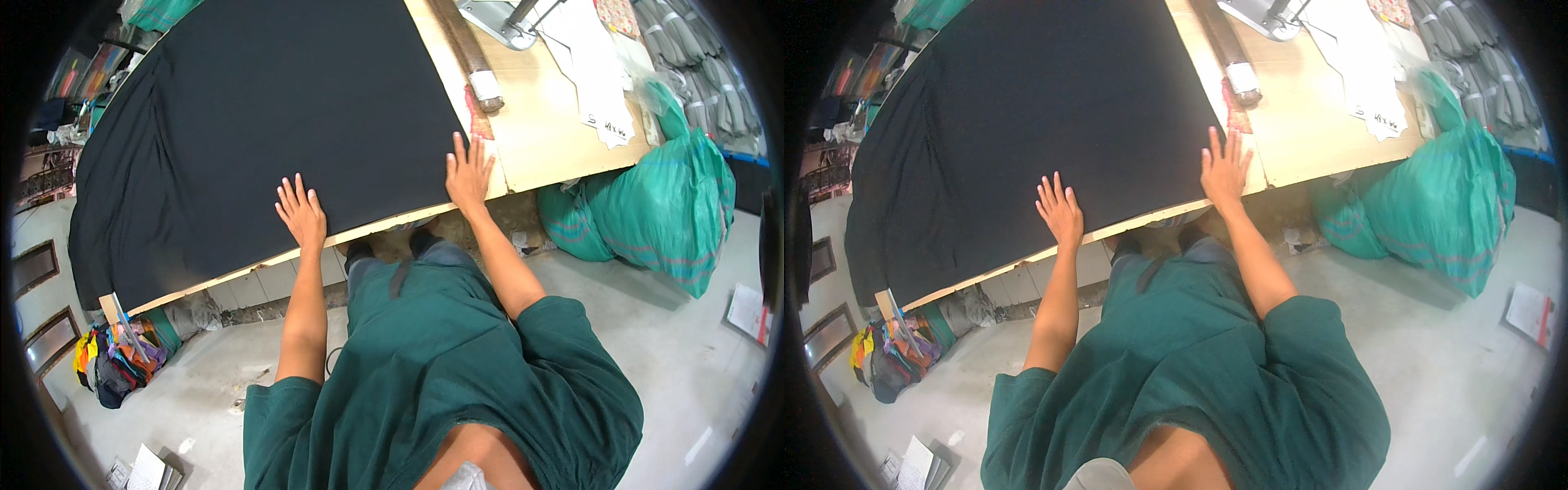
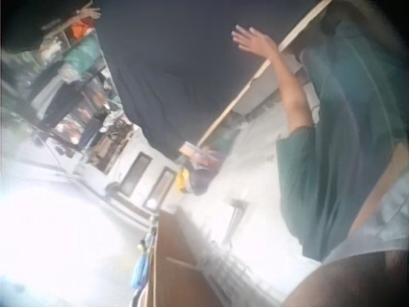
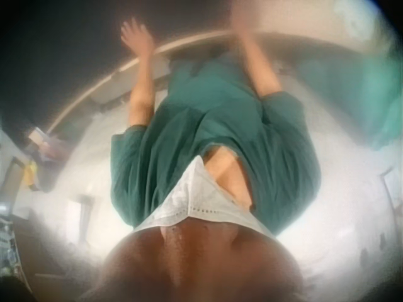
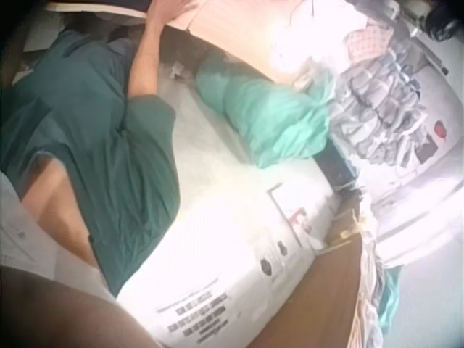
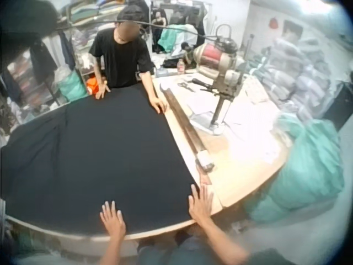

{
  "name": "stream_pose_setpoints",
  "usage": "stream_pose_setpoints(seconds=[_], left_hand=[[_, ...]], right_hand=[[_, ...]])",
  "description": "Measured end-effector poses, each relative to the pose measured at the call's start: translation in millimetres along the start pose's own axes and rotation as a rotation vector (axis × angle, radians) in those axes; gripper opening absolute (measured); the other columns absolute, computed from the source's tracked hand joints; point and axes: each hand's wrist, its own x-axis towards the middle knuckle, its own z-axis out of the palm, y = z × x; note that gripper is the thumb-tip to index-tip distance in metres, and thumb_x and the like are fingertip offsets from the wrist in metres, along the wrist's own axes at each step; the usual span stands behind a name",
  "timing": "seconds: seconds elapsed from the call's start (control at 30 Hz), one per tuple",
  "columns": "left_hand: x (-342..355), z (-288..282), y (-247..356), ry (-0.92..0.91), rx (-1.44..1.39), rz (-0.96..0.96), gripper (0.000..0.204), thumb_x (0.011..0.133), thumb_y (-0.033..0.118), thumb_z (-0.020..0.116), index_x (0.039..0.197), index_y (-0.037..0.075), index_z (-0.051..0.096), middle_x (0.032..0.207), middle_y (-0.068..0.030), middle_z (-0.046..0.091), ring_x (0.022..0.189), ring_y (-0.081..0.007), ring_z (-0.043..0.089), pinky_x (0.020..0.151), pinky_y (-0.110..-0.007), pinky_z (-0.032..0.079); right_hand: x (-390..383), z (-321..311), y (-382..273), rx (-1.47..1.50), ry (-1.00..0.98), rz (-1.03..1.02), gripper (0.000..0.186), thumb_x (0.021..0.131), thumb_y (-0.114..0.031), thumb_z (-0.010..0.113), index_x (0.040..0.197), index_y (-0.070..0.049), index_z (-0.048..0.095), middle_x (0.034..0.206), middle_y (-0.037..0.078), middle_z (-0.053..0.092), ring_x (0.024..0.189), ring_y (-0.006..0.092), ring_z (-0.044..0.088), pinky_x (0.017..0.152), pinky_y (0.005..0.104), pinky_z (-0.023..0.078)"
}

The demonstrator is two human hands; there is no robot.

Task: The person uses a rotary cutter and a long metal ruler to cut a large piece of black fabric on a wooden table. They repeatedly align the ruler, cut the fabric, and smooth the material with their hands. Another person assists by holding the fabric at the far end of the table.

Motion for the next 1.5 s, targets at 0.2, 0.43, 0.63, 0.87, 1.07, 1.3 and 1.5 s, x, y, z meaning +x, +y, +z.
stream_pose_setpoints(seconds=[0.2,0.43,0.63,0.87,1.07,1.3,1.5], left_hand=[[-10.1,10.0,8.3,-0.124,-0.026,-0.109,0.065,0.113,0.045,0.038,0.172,0.020,0.022,0.179,-0.0149,0.012,0.165,-0.0370,0.008,0.130,-0.060,0.006],[8.6,-5.2,-3.6,-0.487,-0.129,-0.195,0.099,0.102,0.072,0.046,0.173,0.022,-0.003,0.179,-0.0146,-0.015,0.164,-0.0355,-0.016,0.129,-0.059,-0.007],[24.5,-21.9,-2.2,-0.740,-0.102,-0.200,0.133,0.086,0.089,0.056,0.169,0.019,-0.020,0.173,-0.0224,-0.029,0.159,-0.0406,-0.030,0.127,-0.064,-0.011],[41.5,-41.6,5.9,-0.958,-0.007,-0.182,0.160,0.071,0.094,0.068,0.162,0.011,-0.033,0.167,-0.0314,-0.034,0.155,-0.0493,-0.032,0.125,-0.069,-0.007],[46.4,-47.2,3.7,-1.004,-0.060,-0.161,0.167,0.066,0.086,0.080,0.162,0.008,-0.033,0.165,-0.0340,-0.036,0.151,-0.0503,-0.038,0.123,-0.071,-0.011],[46.5,-47.6,2.2,-0.997,-0.076,-0.149,0.168,0.065,0.083,0.083,0.162,0.007,-0.032,0.164,-0.0362,-0.036,0.150,-0.0517,-0.039,0.121,-0.073,-0.012],[41.4,-44.1,-1.0,-0.958,-0.101,-0.140,0.169,0.066,0.083,0.083,0.162,0.007,-0.033,0.164,-0.0357,-0.036,0.150,-0.0516,-0.040,0.121,-0.072,-0.013]], right_hand=[[42.1,3.4,73.5,0.198,0.130,0.234,0.068,0.109,-0.039,0.050,0.165,-0.006,0.033,0.170,0.026,0.031,0.161,0.0401,0.023,0.129,0.0623,0.013],[141.7,-9.3,67.6,0.315,0.244,0.082,0.094,0.085,-0.035,0.083,0.159,-0.001,0.035,0.141,0.027,0.055,0.133,0.0440,0.049,0.113,0.0554,0.037],[161.7,-14.3,60.1,0.236,0.130,0.199,0.077,0.083,-0.035,0.085,0.141,0.001,0.049,0.136,0.026,0.057,0.129,0.0437,0.052,0.112,0.0540,0.041],[164.7,-21.4,62.5,0.243,0.105,0.153,0.069,0.081,-0.028,0.087,0.133,0.003,0.054,0.128,0.026,0.059,0.126,0.0437,0.053,0.109,0.0519,0.044],[159.0,-27.2,46.1,0.195,0.071,0.168,0.070,0.080,-0.033,0.089,0.131,0.003,0.056,0.126,0.025,0.061,0.123,0.0425,0.056,0.106,0.0518,0.047],[152.1,-35.8,26.8,0.167,0.138,0.101,0.066,0.081,-0.035,0.088,0.126,0.003,0.059,0.119,0.024,0.064,0.119,0.0420,0.058,0.102,0.0520,0.048],[144.7,-59.7,-11.8,0.218,0.195,0.059,0.065,0.081,-0.032,0.088,0.127,0.004,0.058,0.118,0.024,0.063,0.116,0.0426,0.057,0.099,0.0526,0.048]])
